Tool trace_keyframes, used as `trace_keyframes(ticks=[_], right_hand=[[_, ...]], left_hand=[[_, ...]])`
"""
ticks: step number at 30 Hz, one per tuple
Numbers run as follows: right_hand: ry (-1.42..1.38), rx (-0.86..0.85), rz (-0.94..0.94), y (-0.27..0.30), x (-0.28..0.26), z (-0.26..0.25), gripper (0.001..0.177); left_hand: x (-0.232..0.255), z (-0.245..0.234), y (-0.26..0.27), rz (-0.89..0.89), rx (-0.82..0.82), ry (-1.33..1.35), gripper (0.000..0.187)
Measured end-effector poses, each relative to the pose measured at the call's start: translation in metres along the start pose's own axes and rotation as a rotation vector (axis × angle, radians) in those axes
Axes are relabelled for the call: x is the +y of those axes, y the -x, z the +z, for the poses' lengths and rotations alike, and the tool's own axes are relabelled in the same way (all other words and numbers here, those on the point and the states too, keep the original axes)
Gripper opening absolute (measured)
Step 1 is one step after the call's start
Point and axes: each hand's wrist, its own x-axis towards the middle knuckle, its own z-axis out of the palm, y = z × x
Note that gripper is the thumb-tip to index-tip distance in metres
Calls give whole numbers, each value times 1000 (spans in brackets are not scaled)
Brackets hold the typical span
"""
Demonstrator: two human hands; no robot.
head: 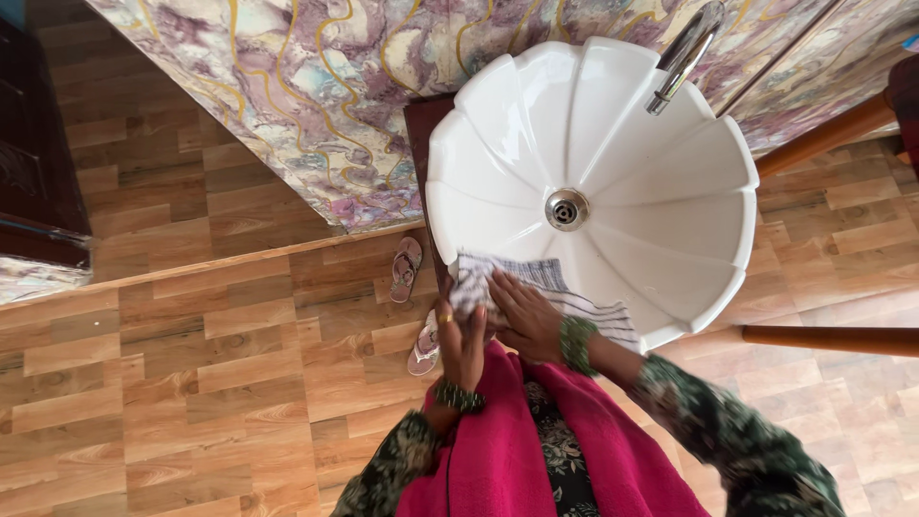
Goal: The person wipes the interior and exterior surfaces of a white pedestal sink using a cloth.
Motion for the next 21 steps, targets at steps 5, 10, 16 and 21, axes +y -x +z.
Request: trace_keyframes(ticks=[5,10,16,21], right_hand=[[33,20,-15,15,-15,-5,74],[-323,354,-16,-59,-22,-15,92],[-167,146,17,-63,-19,-9,88],[13,-132,62,-5,-27,-23,85]], left_hand=[[13,-22,-12,439,-6,-523,40],[13,-31,-121,637,45,-1080,43],[10,-18,-115,720,56,-865,67],[19,3,-32,258,-143,-576,66]])
